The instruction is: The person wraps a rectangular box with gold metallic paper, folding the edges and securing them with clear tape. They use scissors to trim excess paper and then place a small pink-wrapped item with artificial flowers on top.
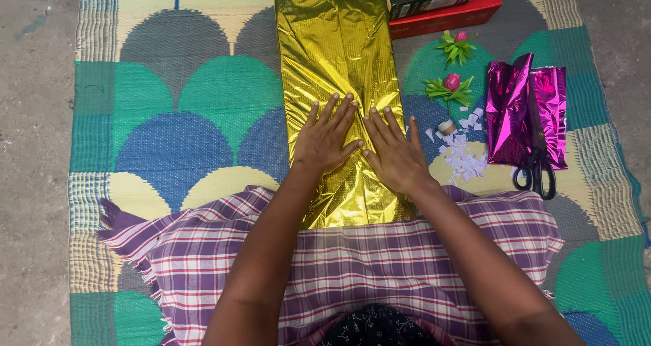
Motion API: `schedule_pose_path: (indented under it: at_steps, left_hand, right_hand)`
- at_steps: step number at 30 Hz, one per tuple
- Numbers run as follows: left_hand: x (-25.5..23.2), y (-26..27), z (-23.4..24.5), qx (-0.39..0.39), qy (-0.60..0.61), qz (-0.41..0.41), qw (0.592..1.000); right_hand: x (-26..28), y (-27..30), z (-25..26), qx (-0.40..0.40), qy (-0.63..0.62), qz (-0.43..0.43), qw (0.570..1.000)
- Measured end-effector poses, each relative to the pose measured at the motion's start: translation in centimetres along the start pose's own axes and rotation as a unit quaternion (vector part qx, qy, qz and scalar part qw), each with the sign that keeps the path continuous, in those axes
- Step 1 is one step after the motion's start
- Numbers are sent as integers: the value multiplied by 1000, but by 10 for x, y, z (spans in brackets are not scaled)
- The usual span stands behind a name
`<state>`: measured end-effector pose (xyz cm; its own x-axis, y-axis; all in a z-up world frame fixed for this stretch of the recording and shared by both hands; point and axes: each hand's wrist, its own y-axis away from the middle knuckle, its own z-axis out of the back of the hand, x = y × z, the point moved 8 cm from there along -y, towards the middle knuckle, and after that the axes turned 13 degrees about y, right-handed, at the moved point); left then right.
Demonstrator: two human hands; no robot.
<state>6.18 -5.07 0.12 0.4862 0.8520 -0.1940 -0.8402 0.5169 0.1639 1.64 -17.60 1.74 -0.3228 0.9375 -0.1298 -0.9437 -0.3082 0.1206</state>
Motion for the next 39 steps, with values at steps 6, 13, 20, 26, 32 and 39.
schedule_pose_path:
  at_steps: [6, 13, 20, 26, 32, 39]
  left_hand:
    - [0, 0, -2, 26, 1, 5, 1000]
    - [-3, 1, 0, 49, -22, 2, 999]
    - [-4, 4, -1, 59, -17, 3, 998]
    - [-2, 1, -1, 48, -26, 1, 999]
    - [-1, 2, -3, 50, -26, 10, 998]
    - [-2, 1, -3, 59, -36, 12, 998]
  right_hand:
    - [3, 1, -1, 19, 11, -2, 1000]
    - [2, 0, -1, 13, -4, -7, 1000]
    - [7, 39, 33, -177, -158, 8, 971]
    - [56, 99, 20, -149, -240, 102, 954]
    - [63, 112, -6, -103, -260, 93, 956]
    - [59, 101, -15, -50, -264, 66, 961]
